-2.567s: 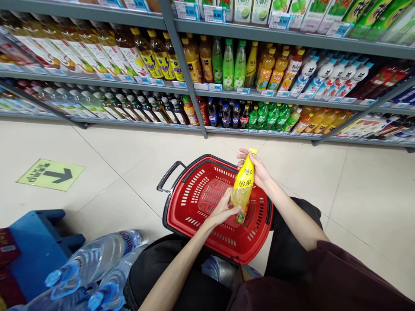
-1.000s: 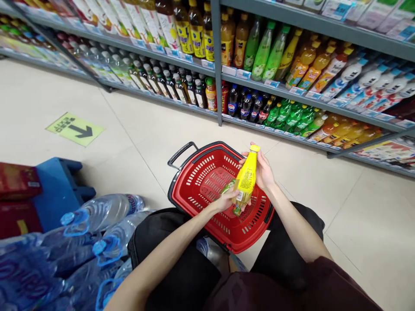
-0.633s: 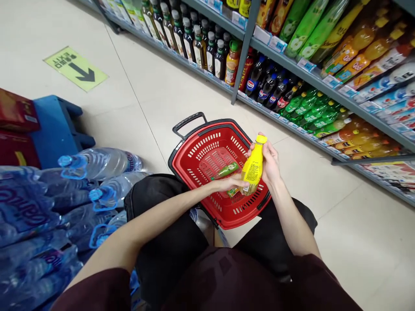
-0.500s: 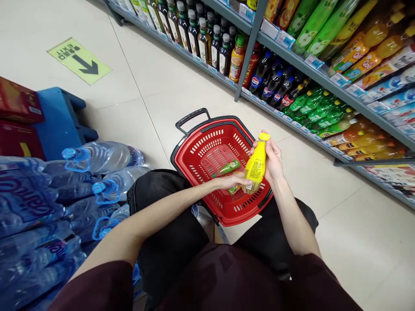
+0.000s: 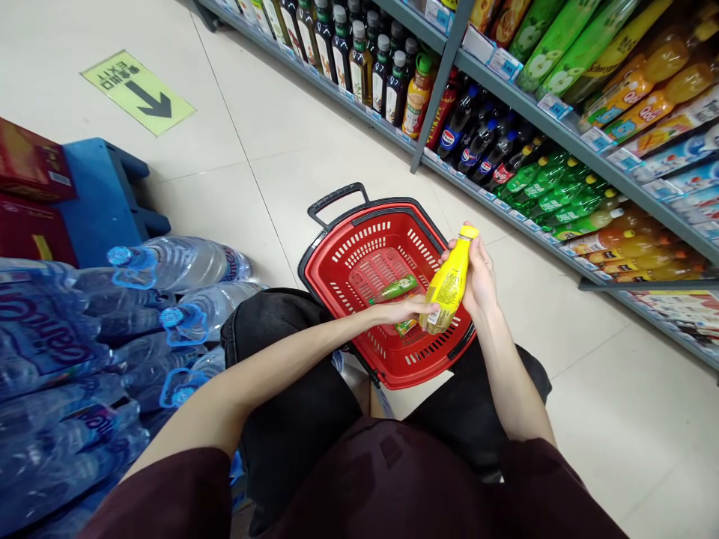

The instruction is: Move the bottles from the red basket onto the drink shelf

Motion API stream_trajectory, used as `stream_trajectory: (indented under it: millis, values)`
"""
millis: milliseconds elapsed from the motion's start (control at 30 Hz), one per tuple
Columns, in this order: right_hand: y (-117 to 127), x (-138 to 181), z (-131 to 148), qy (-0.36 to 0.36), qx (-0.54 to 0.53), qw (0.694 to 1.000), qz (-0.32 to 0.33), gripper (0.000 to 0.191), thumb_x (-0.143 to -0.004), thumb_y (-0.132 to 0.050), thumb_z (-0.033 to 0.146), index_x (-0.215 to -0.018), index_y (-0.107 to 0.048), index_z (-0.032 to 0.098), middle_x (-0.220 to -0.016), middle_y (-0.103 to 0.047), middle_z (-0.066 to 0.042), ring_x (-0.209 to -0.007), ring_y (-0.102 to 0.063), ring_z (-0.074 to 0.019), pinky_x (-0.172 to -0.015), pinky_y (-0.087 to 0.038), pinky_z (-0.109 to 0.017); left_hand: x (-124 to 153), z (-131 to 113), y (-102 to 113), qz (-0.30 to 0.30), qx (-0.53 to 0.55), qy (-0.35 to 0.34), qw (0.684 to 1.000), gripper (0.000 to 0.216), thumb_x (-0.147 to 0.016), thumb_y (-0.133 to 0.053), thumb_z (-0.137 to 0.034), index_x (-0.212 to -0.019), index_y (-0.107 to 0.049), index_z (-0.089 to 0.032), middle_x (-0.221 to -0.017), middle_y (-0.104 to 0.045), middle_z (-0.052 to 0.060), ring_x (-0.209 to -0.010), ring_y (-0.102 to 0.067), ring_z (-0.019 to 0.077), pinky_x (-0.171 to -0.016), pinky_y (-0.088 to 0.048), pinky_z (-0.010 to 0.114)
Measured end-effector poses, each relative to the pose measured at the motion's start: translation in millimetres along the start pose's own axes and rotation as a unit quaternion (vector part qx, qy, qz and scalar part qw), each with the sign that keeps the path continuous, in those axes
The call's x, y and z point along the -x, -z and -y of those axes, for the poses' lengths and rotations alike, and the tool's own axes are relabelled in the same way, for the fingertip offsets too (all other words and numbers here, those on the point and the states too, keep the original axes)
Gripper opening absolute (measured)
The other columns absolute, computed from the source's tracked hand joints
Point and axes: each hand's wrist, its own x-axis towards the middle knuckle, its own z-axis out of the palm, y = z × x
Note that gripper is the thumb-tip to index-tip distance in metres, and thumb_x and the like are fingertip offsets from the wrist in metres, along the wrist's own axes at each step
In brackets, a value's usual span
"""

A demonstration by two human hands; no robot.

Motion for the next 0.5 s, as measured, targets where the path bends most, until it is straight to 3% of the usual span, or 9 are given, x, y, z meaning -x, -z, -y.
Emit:
stream_trajectory:
  millis: [500]
  values:
    - [1.9, -1.1, -0.5, -0.003, 0.016, 1.0, -0.006, 0.048, -0.095, -0.065, 0.053, -0.138, -0.059, 0.033, -0.097, -0.071, 0.0, -0.084, -0.071, -0.0157, -0.069, -0.059, -0.028, -0.7, 0.5, 1.8, 0.015, -0.007, 0.001, 1.0, 0.058, -0.079, -0.077, -0.064, -0.102, -0.076, -0.012, -0.092, -0.078, 0.013, -0.084, -0.073, 0.025, -0.077, -0.057, 0.036]
